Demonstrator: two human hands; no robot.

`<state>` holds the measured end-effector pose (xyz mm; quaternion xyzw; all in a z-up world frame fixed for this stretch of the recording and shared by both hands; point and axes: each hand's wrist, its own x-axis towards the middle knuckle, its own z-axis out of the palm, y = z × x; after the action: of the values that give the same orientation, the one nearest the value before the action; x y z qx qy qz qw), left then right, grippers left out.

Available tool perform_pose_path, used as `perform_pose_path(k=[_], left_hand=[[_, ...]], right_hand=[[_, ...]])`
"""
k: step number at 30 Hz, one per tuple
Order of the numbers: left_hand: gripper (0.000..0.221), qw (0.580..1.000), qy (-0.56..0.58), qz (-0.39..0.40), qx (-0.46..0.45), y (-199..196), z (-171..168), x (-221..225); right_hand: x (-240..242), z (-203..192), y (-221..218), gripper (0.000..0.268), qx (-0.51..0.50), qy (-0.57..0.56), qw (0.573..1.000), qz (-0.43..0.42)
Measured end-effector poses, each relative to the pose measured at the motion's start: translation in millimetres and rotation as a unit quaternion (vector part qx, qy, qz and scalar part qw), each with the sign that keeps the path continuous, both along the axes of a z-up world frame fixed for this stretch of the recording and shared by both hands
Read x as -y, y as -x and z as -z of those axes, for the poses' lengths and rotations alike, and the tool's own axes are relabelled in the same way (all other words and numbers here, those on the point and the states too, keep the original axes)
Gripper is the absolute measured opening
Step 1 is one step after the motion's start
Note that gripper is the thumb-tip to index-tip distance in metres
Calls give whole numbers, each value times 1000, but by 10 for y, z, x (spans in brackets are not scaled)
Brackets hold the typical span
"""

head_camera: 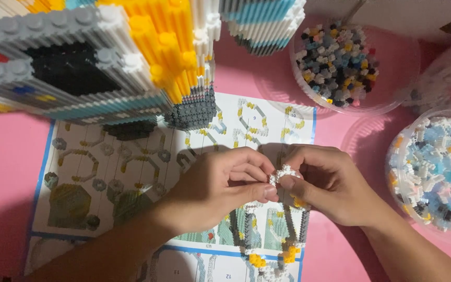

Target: Assembling a complex robot structure using small interlocking plastic blocks while following an instruction manual.

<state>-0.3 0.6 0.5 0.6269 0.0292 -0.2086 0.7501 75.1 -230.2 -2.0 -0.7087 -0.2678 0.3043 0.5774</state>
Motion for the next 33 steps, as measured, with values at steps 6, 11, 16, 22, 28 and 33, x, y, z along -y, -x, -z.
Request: perform_pose_path(k=[6, 11, 16, 22, 28, 33], left_hand=[[28, 1000, 10, -9, -23, 0, 37, 25], [28, 1000, -5, 0, 4, 4, -10, -5], [27, 1000, -2, -3, 12, 14, 42, 17], [27, 1000, 3, -10, 1, 8, -6, 3], [23, 1000, 5, -1, 9, 13, -91, -1], [19, 999, -35, 35, 18, 19, -158, -43]], right_hand=[[47, 70, -5, 15, 22, 20, 1000, 5], [-6, 6, 12, 13, 3, 6, 1000, 4], [-21, -5, 9, 13, 11, -4, 1000, -1], [-31, -28, 19, 14, -13, -3, 1000, 1], [-56, -71, -6, 14, 79, -19, 995, -49], [1, -48, -1, 16, 53, -4, 998, -42]])
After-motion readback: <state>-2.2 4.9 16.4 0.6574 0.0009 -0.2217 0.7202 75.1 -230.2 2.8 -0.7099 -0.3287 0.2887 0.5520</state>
